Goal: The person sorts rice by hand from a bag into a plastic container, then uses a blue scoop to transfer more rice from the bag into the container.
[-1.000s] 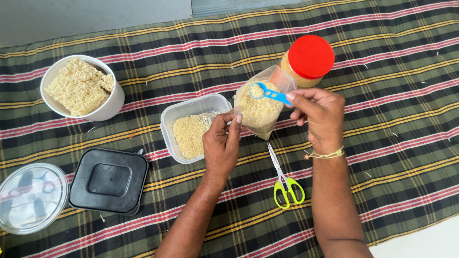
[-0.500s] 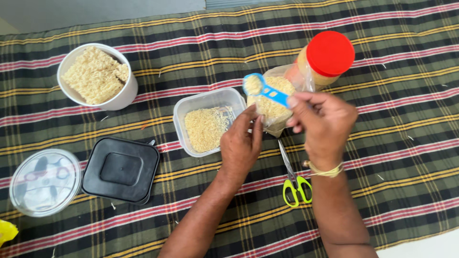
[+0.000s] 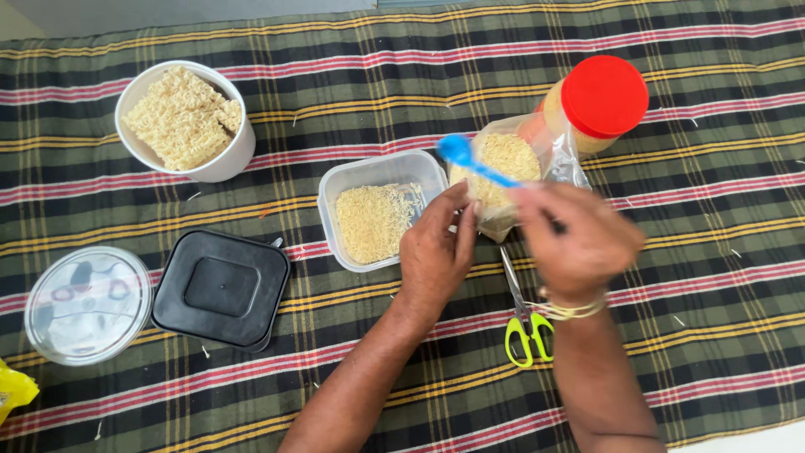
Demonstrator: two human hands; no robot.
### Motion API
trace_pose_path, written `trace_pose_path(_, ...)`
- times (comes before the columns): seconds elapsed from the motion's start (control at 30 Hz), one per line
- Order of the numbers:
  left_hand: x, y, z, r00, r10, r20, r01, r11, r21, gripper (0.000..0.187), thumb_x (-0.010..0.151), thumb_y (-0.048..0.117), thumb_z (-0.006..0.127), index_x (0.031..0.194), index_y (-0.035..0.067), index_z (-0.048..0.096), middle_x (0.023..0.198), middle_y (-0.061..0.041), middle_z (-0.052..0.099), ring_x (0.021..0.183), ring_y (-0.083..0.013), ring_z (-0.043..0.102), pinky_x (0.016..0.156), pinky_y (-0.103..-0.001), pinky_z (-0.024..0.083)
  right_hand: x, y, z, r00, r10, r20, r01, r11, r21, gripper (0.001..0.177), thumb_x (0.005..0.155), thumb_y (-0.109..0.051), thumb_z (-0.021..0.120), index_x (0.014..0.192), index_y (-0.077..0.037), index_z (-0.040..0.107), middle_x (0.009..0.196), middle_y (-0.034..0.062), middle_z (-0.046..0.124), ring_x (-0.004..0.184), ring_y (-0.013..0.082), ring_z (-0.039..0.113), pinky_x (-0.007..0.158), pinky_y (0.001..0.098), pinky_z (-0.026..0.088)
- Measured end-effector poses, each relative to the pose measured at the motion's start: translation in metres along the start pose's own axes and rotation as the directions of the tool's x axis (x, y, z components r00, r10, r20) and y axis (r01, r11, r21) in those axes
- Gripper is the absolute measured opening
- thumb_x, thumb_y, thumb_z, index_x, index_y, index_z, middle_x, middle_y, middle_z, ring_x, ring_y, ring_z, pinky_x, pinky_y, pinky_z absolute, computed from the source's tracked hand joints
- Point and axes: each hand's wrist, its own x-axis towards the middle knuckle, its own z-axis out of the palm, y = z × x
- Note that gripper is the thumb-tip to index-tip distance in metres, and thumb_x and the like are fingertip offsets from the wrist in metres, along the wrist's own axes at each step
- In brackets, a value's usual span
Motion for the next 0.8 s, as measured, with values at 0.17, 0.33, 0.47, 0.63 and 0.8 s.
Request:
trace_pose_path(0.17,0.003,0.002,-0.002,0.991,-0.130,-0.010,0.126,0.975,-0.183,0.018,0.102,0.014,0.064,0.109,-0.002,0.068,0.121,-0.019,0.074,0.077,-0.0161,0.074,0.062,-0.028,0.061,0.013,0.013,-0.039,0.907,0.389,0.159,-0.405,0.910,0.088,0.012,0.098,-0.004,0.086,0.105,0.001,0.078,0.090,0.0076,0.075,0.072,0.0135,0.074,0.061,0.0214,0.055)
trace_pose_path(0.33,0.003,-0.001,0.001,0.993,-0.110,-0.037,0.091,0.935,-0.342,0.020,0.106,0.016,0.062,0.106,-0.004,0.064,0.123,-0.019,0.073,0.090,-0.0113,0.072,0.076,-0.028,0.063,0.013,0.020,-0.028,0.933,0.285,0.221,-0.273,0.958,-0.086,0.011,0.092,-0.005,0.084,0.102,-0.001,0.079,0.089,0.0109,0.076,0.073,0.0179,0.073,0.062,0.0276,0.053)
trace_pose_path(0.47,0.001,-0.002,-0.001,0.986,-0.166,-0.010,0.160,0.961,-0.225,0.021,0.105,0.016,0.063,0.109,-0.005,0.068,0.099,-0.017,0.079,0.085,-0.0097,0.072,0.075,-0.028,0.061,0.006,0.020,-0.012,0.936,0.207,0.286,-0.188,0.978,-0.093,0.011,0.093,-0.008,0.083,0.102,-0.003,0.079,0.091,0.0118,0.077,0.077,0.0198,0.074,0.065,0.0286,0.056)
trace_pose_path(0.63,0.003,-0.001,0.000,0.988,-0.152,0.016,0.151,0.951,-0.270,0.021,0.105,0.015,0.061,0.108,-0.005,0.066,0.115,-0.018,0.077,0.090,-0.0133,0.075,0.077,-0.029,0.065,0.004,0.016,-0.001,0.736,0.544,0.402,-0.621,0.780,0.081,0.014,0.088,-0.010,0.082,0.098,0.000,0.079,0.078,0.0089,0.077,0.058,0.0106,0.072,0.050,0.0236,0.054)
trace_pose_path(0.8,0.003,-0.001,0.000,0.991,-0.133,0.025,0.135,0.951,-0.277,0.020,0.105,0.016,0.061,0.108,-0.004,0.065,0.117,-0.019,0.077,0.094,-0.0152,0.077,0.079,-0.029,0.067,0.001,0.031,0.007,0.548,0.686,0.480,-0.829,0.521,0.203,0.015,0.088,-0.008,0.080,0.097,0.004,0.078,0.073,0.0069,0.075,0.056,0.0063,0.068,0.044,0.0194,0.048)
